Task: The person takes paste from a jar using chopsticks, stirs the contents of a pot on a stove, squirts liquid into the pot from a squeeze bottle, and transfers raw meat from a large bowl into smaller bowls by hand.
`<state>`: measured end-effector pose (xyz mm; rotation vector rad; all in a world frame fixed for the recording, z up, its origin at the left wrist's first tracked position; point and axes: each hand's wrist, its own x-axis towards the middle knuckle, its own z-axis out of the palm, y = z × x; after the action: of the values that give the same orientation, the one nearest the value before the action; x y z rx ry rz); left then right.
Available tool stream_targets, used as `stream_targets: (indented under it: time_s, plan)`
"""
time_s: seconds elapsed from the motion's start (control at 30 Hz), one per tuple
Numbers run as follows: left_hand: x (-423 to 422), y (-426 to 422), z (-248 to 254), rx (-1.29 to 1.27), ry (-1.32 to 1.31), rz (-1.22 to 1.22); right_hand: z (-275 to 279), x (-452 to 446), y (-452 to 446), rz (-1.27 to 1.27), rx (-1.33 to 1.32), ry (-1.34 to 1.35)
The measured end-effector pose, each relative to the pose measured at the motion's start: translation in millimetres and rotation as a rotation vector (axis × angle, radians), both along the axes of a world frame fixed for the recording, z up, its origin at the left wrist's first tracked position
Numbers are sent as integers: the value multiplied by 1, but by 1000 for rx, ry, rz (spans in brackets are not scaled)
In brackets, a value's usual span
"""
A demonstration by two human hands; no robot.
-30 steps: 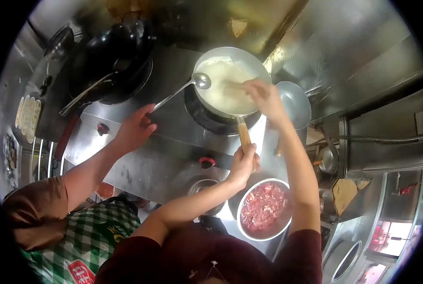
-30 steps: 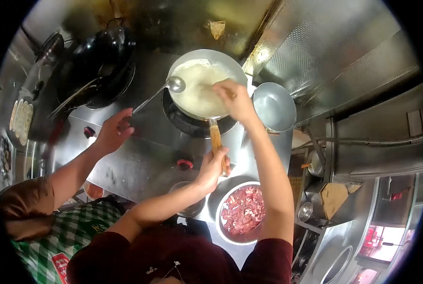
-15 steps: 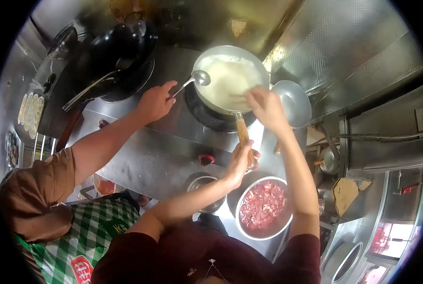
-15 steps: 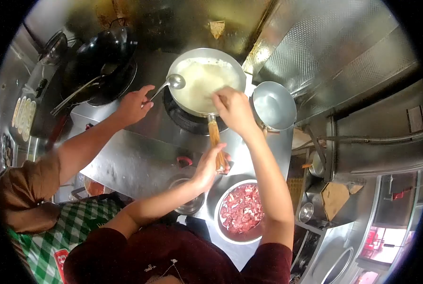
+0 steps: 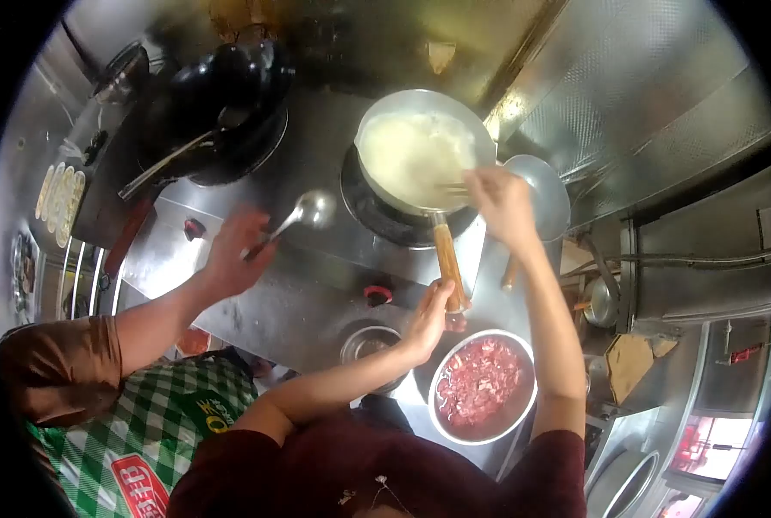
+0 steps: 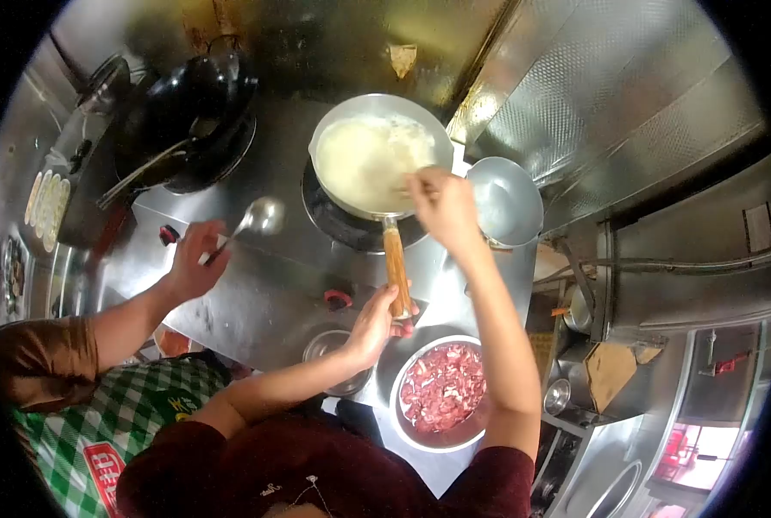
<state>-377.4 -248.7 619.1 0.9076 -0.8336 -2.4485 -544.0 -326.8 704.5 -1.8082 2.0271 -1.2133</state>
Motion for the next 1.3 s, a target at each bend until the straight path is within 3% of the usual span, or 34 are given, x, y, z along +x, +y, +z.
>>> stream_targets:
  time_s: [0.07, 0.17, 0.23, 0.3, 0.33, 0.43, 0.47, 0.5, 0.57, 0.63, 0.7, 0.77, 0.83, 0.97, 1.03, 1.17, 1.23, 1.27, 1.3]
  plan:
    - [2, 4, -7, 26, 31, -42, -4, 13, -12, 109, 61, -59]
    - [6, 5, 4, 11, -18, -46, -22, -23, -39, 50, -141, -100]
    - [12, 7, -1, 11, -20, -30, -13, -30, -13, -71, 46, 42]
    - [17, 7, -4, 28, -13, -70, -2, 10, -1, 13, -92, 9]
    - [17, 8, -12, 35, -19, -86, 3, 21, -9, 83, 15, 41]
    - [17, 7, -7, 31, -13, -92, -25, -7, -51, 182, -161, -12]
    - [20, 5, -4, 9, -12, -87, -26, -22, -49, 107, -130, -192]
    - [25, 2, -3, -9, -11, -79, -26, -37, -39, -43, -68, 7]
    - [29, -5, -7, 24, 34, -59, -7, -23, -6, -80, 95, 47]
    - [30, -2, -13, 45, 18, -48, 1, 11, -5, 115, 0, 82]
    - [26, -1, -14, 23, 8, -60, 0, 17, -32, 204, 67, -34]
    - [27, -3, -6, -8, 2, -63, -25, -17, -52, 131, -43, -119]
    - [30, -5, -4, -32, -9, -89, -7, -30, -30, -87, 136, 10]
    - [29, -2, -12, -26, -11, -135, 3, 18, -14, 154, 62, -27]
    - [29, -2, -7, -4, -4, -126, -11, 9, -41, 210, 53, -212]
    - [38, -11, -5, -36, -3, -151, -22, -44, -20, -103, 83, -91]
    - [38, -11, -10, -13, 9, -156, -6, -7, -1, -22, 89, -169]
    - [37, -9, -15, 4, 9, -160, 10, 15, -2, 116, 89, -58]
    - [36, -9, -17, 12, 9, -165, 5, 24, -14, 178, 101, -202]
